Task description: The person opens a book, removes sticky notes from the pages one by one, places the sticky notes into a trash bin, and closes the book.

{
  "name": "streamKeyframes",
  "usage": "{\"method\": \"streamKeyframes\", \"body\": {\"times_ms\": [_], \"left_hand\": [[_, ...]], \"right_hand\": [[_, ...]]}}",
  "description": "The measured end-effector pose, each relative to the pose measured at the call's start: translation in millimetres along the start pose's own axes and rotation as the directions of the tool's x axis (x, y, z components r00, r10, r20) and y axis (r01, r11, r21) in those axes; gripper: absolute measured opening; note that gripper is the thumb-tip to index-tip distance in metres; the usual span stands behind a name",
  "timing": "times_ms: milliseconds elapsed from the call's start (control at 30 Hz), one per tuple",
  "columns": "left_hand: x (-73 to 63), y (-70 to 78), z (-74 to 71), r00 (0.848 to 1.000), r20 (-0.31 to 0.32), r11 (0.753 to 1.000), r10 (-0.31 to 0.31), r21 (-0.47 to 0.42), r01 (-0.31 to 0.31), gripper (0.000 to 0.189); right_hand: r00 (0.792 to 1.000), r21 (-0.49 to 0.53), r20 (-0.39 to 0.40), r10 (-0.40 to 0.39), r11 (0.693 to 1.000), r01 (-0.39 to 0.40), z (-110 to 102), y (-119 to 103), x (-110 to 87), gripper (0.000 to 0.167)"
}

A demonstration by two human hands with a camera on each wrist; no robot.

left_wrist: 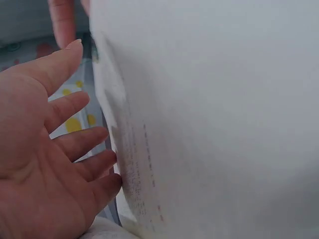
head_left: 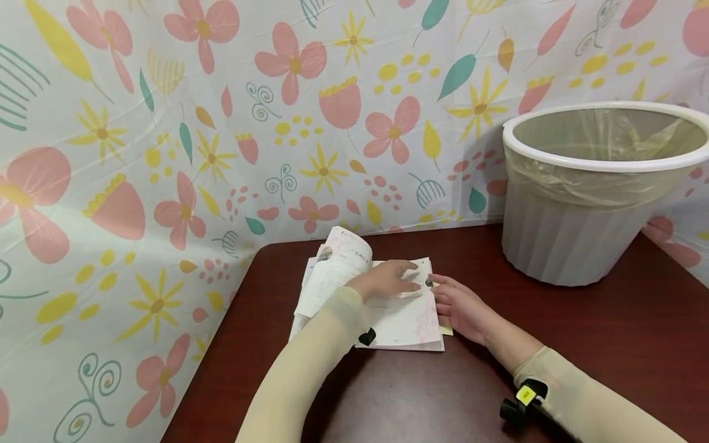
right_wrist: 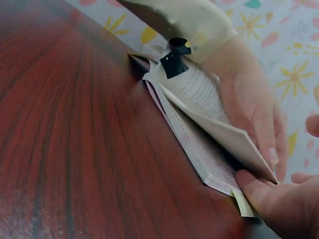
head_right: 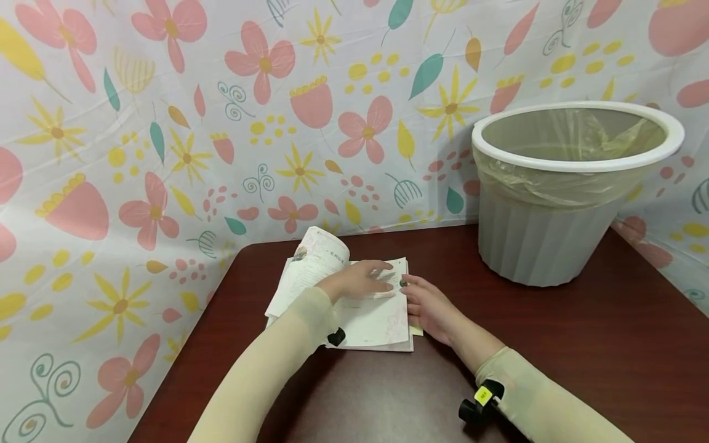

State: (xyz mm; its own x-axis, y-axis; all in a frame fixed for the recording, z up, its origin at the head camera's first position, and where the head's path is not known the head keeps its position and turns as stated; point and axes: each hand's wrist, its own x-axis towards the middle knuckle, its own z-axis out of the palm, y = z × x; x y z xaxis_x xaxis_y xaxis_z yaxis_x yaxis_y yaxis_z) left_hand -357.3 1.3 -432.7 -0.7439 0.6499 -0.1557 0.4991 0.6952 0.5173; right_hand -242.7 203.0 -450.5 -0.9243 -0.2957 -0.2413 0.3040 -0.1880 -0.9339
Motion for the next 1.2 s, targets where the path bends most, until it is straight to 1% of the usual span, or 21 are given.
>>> {"method": "streamKeyframes", "body": {"times_ms": [133,300,433,533,633,733,833,933,1033,1133,1200], "left_hand": [[-12.5,-2.0,-6.9,1.000,-0.023,0.996,-0.018,-0.087,0.015,0.063],[-37.7,-5.3,-18.7,0.999,-0.036,0.982,-0.020,-0.189,0.012,0.064],[-60.3,-11.8,-24.4,0.998,-0.054,0.971,-0.016,-0.238,0.003,0.061],[-75.9,-18.3,-26.8,0.998,-0.069,0.967,0.002,-0.253,-0.020,0.059],[-90.4,-23.7,-28.9,0.997,-0.074,0.971,0.015,-0.239,-0.032,0.060],[-102.7,-29.5,-30.2,0.998,-0.064,0.979,0.013,-0.201,-0.026,0.063],[-111.8,-37.5,-28.9,0.998,-0.059,0.989,0.007,-0.145,-0.015,0.067],[-118.4,-46.2,-24.4,0.998,-0.058,0.996,-0.002,-0.094,-0.003,0.071],[-122.3,-51.2,-17.8,0.998,-0.053,0.998,-0.023,-0.053,0.020,0.074],[-124.1,-50.6,-12.4,0.998,-0.048,0.998,-0.036,-0.051,0.033,0.076],[-123.7,-49.4,-9.3,0.999,-0.044,0.998,-0.033,-0.053,0.031,0.077]], "right_hand": [[1.000,-0.012,-0.009,-0.002,1.000,0.002,0.7,0.5,0.9,0.067],[1.000,-0.036,-0.009,-0.001,0.999,0.001,1.2,1.0,1.2,0.065],[1.000,-0.042,-0.006,-0.005,0.999,0.004,1.5,1.6,0.8,0.064],[1.000,-0.047,-0.005,-0.010,0.999,0.009,1.2,2.0,0.9,0.064],[1.000,-0.054,-0.002,-0.009,0.998,0.009,0.9,1.9,0.8,0.063],[1.000,-0.062,0.008,0.002,0.998,-0.001,0.9,1.9,0.8,0.063],[1.000,-0.063,0.014,0.015,0.998,-0.014,1.1,2.2,1.6,0.062],[1.000,-0.069,0.015,0.020,0.997,-0.018,1.4,2.3,2.3,0.060],[1.000,-0.082,0.022,0.015,0.997,-0.013,0.9,1.9,1.9,0.059],[1.000,-0.086,0.025,0.004,0.996,-0.002,-0.7,1.3,0.6,0.059],[1.000,-0.090,0.027,-0.005,0.996,0.008,-2.5,0.6,-0.5,0.060]]}}
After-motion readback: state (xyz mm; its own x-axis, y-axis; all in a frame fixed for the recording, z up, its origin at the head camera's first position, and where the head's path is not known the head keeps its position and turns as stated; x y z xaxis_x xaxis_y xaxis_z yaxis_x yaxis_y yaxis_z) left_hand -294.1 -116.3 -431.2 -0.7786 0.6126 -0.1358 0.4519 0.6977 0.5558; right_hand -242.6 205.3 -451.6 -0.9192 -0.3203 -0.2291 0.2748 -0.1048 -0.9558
